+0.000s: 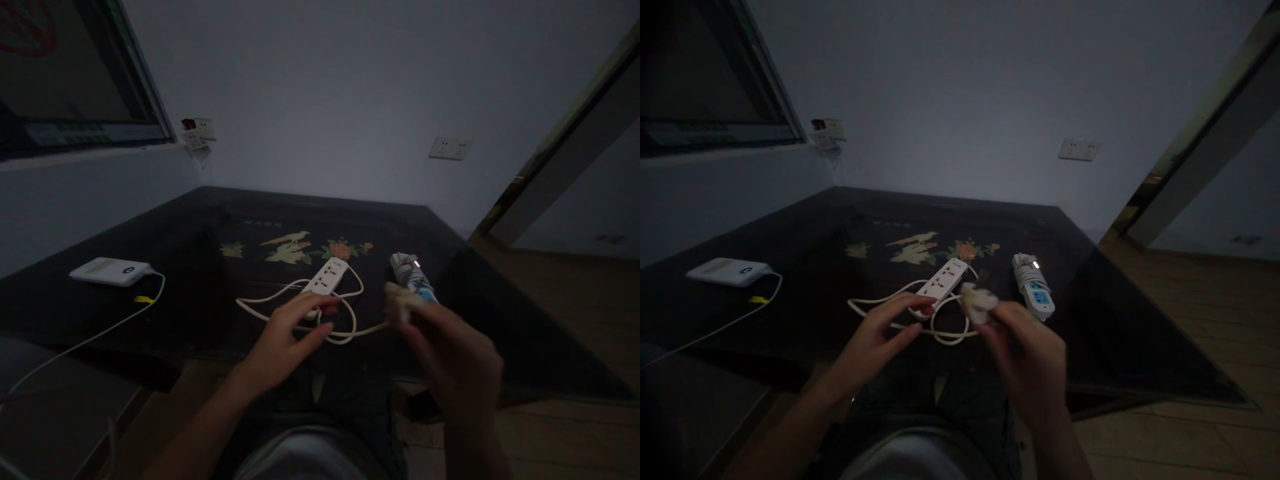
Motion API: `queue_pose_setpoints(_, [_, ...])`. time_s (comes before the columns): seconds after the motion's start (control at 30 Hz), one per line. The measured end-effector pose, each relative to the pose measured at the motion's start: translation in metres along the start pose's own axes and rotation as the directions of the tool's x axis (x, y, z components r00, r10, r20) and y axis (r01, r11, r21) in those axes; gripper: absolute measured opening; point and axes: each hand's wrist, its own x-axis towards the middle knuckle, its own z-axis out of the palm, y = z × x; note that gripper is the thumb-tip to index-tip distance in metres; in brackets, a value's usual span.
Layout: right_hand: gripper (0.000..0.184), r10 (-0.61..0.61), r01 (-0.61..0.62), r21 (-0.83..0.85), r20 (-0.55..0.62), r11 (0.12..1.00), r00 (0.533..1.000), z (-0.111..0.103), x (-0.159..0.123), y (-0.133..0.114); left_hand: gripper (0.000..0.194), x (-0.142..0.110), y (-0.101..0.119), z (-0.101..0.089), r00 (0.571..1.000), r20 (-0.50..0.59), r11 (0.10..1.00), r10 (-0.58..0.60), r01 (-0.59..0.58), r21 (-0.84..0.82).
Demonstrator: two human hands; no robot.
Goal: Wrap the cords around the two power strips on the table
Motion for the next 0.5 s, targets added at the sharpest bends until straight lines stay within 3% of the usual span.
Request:
queue_pose_setpoints(0.03, [0.007,-0.103,0.104,-0.015,0.086,0.994,0.991,0.007,0.003,-0.008,0.038,0.000,0.006,0.008,1.000,-0.001,0.997,0.024,-0.024,-0.068])
queue_pose_setpoints(0.13, [0.012,-0.238,0.244,-0.032,0.128,0.969,0.963,0.030,0.007,-0.024,0.042,-0.001,0.012,0.024,0.998,-0.068,0.968,-0.003,-0.014,-0.251])
queue_pose_setpoints(0.27, [0.014,-0.225,0.225,0.010,0.131,0.974,0.966,0.045,0.004,-0.027,0.027,0.000,0.009,0.025,0.986,-0.152,0.927,-0.072,0.010,-0.376])
queue_pose_setpoints(0.4, [0.021,-0.164,0.158,0.043,0.202,0.986,0.966,0.039,-0.001,-0.015,0.026,0.000,0.002,0.019,0.962,-0.206,0.873,-0.181,0.061,-0.483])
queue_pose_setpoints(0.5, [0.023,-0.079,0.077,0.019,0.236,0.997,0.968,0.033,-0.007,0.000,0.026,0.000,-0.003,0.014,0.918,-0.276,0.765,-0.284,0.044,-0.642])
